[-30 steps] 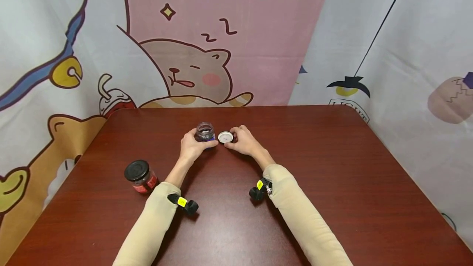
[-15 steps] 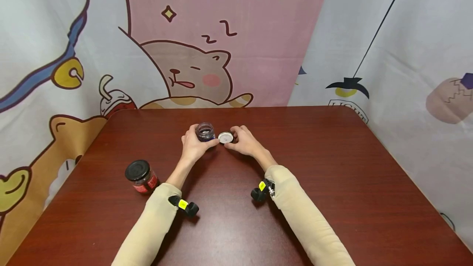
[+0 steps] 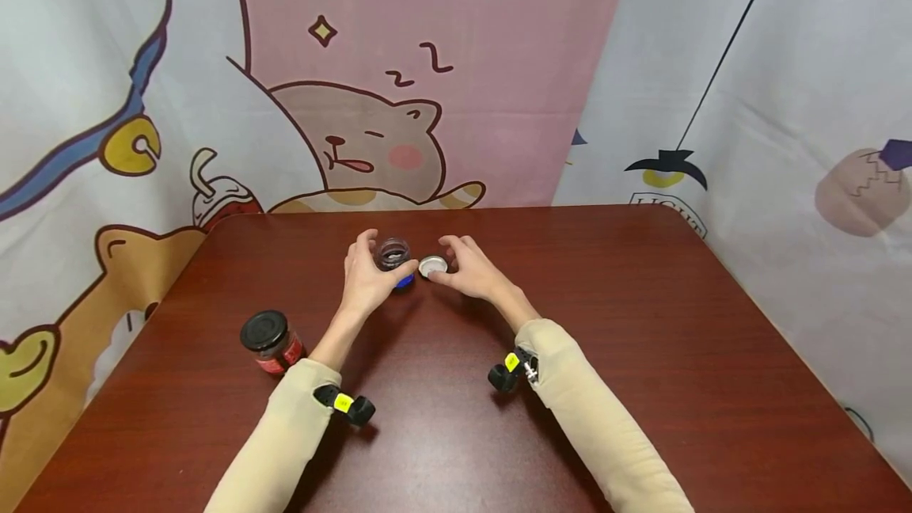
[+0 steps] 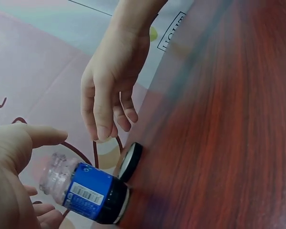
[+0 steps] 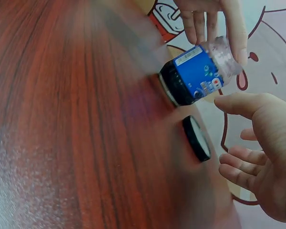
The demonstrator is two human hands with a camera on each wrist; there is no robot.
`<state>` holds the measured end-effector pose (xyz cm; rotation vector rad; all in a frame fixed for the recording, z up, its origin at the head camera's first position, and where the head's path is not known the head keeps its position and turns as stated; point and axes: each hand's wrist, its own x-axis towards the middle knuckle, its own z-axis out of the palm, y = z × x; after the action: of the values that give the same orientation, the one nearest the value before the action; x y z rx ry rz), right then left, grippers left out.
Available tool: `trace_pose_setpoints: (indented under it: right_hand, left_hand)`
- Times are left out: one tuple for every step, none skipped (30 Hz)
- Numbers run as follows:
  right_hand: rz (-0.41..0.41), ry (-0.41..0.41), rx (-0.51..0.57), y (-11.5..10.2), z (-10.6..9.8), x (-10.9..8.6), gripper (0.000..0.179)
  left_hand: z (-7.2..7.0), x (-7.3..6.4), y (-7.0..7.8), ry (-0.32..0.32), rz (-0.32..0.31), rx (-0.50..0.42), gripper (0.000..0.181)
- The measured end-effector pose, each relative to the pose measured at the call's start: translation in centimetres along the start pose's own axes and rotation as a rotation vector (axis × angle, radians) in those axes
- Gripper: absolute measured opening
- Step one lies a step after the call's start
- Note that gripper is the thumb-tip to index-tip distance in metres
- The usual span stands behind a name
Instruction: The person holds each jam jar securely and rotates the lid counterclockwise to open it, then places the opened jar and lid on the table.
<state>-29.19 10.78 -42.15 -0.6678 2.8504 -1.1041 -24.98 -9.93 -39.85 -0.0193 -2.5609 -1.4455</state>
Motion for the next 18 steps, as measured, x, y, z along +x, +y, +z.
trace_pose_setpoints:
  right_hand:
    - [-0.001,0.001,0.004,-0.2,-0.2,-0.1,0.069]
    - [-0.002,0.002,0.010,-0.4,-0.3,-0.2,0.069]
    - [-0.003,0.001,0.019,-0.5,-0.5,-0.3,0.069]
    - [-0.004,0.002,0.027,-0.7,-0.7,-0.4,0.068]
    - [-0.004,0.001,0.035,-0.9,-0.8,-0.5,0.069]
    - [-0.004,0.002,0.043,-1.1,-0.9,-0.7,0.069]
    - [-0.008,0.003,0.048,-1.2,-1.1,-0.8,0.069]
    - [-0.012,0.003,0.052,-1.4,-1.1,-0.9,0.069]
    - [-0.018,0.004,0.054,-1.5,-1.2,-0.9,0.070]
    - [-0.025,0.008,0.055,-1.7,-1.3,-1.0,0.070]
    - [-0.033,0.014,0.057,-1.8,-1.3,-1.1,0.070]
    - [-0.043,0.022,0.058,-2.0,-1.4,-1.1,0.070]
    - [-0.052,0.031,0.059,-2.1,-1.4,-1.2,0.070]
    - [-0.063,0.038,0.063,-2.3,-1.5,-1.3,0.069]
    - [-0.073,0.047,0.067,-2.5,-1.5,-1.4,0.069]
    - [-0.082,0.053,0.070,-2.7,-1.5,-1.5,0.069]
    - [-0.092,0.057,0.074,-2.8,-1.6,-1.6,0.069]
    - [-0.101,0.059,0.074,-3.0,-1.6,-1.8,0.069]
  left_hand:
    - [-0.1,-0.1,0.1,0.002,0.004,0.002,0.088]
    - [-0.2,-0.1,0.2,0.003,0.010,0.008,0.088]
    - [-0.3,-0.2,0.3,0.005,0.016,0.012,0.088]
    - [-0.5,-0.3,0.4,0.005,0.021,0.014,0.087]
    - [-0.6,-0.5,0.6,0.004,0.027,0.016,0.087]
    - [-0.8,-0.6,0.7,0.003,0.032,0.019,0.087]
    - [-0.9,-0.7,0.9,0.001,0.038,0.023,0.087]
    - [-1.0,-0.9,1.0,0.000,0.042,0.029,0.087]
    - [-1.2,-1.0,1.2,0.000,0.046,0.034,0.086]
    - [-1.3,-1.2,1.3,0.001,0.051,0.037,0.086]
    - [-1.5,-1.3,1.4,0.001,0.058,0.045,0.085]
    - [-1.6,-1.5,1.5,0.002,0.065,0.053,0.085]
    - [-1.8,-1.6,1.6,0.004,0.073,0.061,0.084]
    - [-2.0,-1.8,1.8,0.008,0.080,0.067,0.084]
    - [-2.1,-1.9,2.0,0.011,0.088,0.072,0.084]
    - [-2.3,-2.1,2.1,0.014,0.094,0.076,0.083]
    - [-2.5,-2.2,2.2,0.015,0.098,0.080,0.083]
    - [-2.7,-2.4,2.3,0.017,0.102,0.083,0.083]
